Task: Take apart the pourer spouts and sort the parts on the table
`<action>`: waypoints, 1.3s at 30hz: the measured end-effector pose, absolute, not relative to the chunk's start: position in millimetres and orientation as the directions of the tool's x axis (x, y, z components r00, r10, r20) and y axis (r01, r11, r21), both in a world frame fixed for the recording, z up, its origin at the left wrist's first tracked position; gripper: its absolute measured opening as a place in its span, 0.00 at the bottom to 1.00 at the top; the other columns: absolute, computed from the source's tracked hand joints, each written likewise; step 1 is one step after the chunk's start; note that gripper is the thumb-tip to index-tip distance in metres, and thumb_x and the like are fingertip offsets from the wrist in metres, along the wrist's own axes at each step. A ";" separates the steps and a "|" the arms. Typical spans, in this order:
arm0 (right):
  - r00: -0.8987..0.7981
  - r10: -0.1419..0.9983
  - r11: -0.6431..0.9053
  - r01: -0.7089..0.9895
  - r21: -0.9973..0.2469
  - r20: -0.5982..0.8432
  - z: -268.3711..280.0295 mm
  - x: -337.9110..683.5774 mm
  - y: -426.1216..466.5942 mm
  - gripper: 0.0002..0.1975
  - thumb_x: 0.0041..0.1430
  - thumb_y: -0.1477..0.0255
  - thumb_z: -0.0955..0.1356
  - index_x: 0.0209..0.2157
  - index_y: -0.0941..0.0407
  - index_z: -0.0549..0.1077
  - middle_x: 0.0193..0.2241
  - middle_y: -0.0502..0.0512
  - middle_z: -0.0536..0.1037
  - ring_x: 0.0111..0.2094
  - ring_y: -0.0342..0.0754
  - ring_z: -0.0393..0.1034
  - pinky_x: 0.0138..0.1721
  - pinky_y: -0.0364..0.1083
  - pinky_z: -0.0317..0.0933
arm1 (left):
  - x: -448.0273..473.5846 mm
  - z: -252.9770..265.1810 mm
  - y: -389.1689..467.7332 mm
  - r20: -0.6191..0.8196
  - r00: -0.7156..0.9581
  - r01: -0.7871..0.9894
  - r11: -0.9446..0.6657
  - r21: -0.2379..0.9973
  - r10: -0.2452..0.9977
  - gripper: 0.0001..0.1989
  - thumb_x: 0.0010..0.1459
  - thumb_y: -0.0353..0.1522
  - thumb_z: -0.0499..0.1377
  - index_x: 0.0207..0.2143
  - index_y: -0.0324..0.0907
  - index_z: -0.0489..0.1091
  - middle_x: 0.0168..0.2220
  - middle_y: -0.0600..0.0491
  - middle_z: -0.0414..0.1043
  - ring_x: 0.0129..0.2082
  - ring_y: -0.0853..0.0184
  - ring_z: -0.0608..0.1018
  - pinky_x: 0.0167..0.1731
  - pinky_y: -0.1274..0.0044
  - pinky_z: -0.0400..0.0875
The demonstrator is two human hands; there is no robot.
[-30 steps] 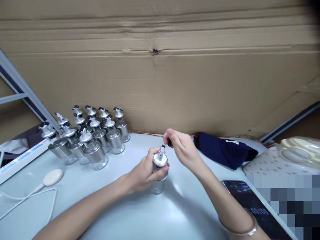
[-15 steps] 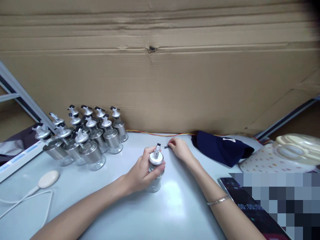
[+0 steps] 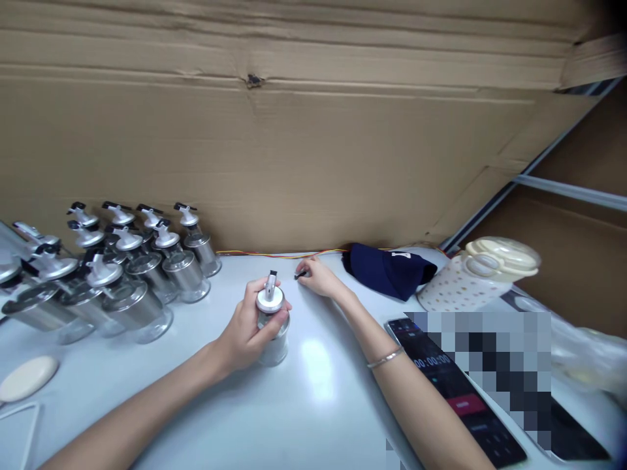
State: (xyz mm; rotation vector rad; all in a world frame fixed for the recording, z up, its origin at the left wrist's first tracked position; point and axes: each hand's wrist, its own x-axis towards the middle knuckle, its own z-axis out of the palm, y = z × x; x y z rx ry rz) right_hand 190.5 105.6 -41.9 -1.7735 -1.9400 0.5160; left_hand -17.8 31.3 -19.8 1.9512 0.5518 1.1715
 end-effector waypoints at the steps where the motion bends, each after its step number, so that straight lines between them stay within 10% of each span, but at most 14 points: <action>1: -0.071 0.993 0.113 0.813 -0.572 0.094 -39.3 190.5 104.4 0.11 0.59 0.70 0.67 0.43 0.60 0.71 0.44 0.57 0.72 0.42 0.49 0.69 0.43 0.52 0.65 | -17.6 -19.0 30.8 0.533 0.480 -0.026 -0.596 0.802 0.697 0.16 0.62 0.33 0.53 0.50 0.43 0.52 0.34 0.52 0.71 0.35 0.66 0.75 0.39 0.70 0.68; 8: -0.190 0.940 0.337 0.649 -0.682 0.283 27.7 163.8 68.8 0.09 0.63 0.69 0.62 0.39 0.57 0.72 0.37 0.52 0.71 0.34 0.41 0.66 0.38 0.43 0.62 | -16.1 -16.1 28.3 0.495 0.485 -0.066 -0.534 0.843 0.721 0.15 0.63 0.34 0.52 0.50 0.44 0.52 0.34 0.53 0.70 0.35 0.67 0.74 0.37 0.73 0.68; 13: -0.406 0.821 0.489 0.135 -0.862 0.402 73.3 132.5 28.7 0.12 0.63 0.67 0.61 0.32 0.58 0.72 0.27 0.49 0.68 0.24 0.38 0.62 0.22 0.38 0.59 | -15.8 -14.7 29.1 0.564 0.459 -0.044 -0.617 0.786 0.687 0.16 0.63 0.35 0.52 0.50 0.44 0.52 0.33 0.53 0.70 0.30 0.69 0.74 0.31 0.76 0.68; 27: -0.508 0.834 0.043 -0.331 -0.943 0.216 46.3 128.3 42.9 0.20 0.52 0.54 0.68 0.25 0.57 0.74 0.29 0.52 0.72 0.20 0.39 0.58 0.14 0.38 0.47 | -15.1 -25.5 35.2 0.603 0.436 -0.095 -0.633 0.769 0.668 0.20 0.63 0.42 0.49 0.53 0.43 0.52 0.35 0.51 0.68 0.33 0.65 0.72 0.33 0.74 0.68; 39: -0.233 0.920 0.154 -0.524 -0.838 0.315 43.8 100.5 28.8 0.19 0.53 0.55 0.68 0.21 0.56 0.71 0.21 0.50 0.74 0.27 0.44 0.69 0.34 0.43 0.61 | -10.7 -19.7 32.8 0.720 0.304 0.054 -0.766 0.641 0.624 0.19 0.64 0.41 0.48 0.55 0.45 0.53 0.44 0.49 0.65 0.41 0.64 0.72 0.39 0.74 0.68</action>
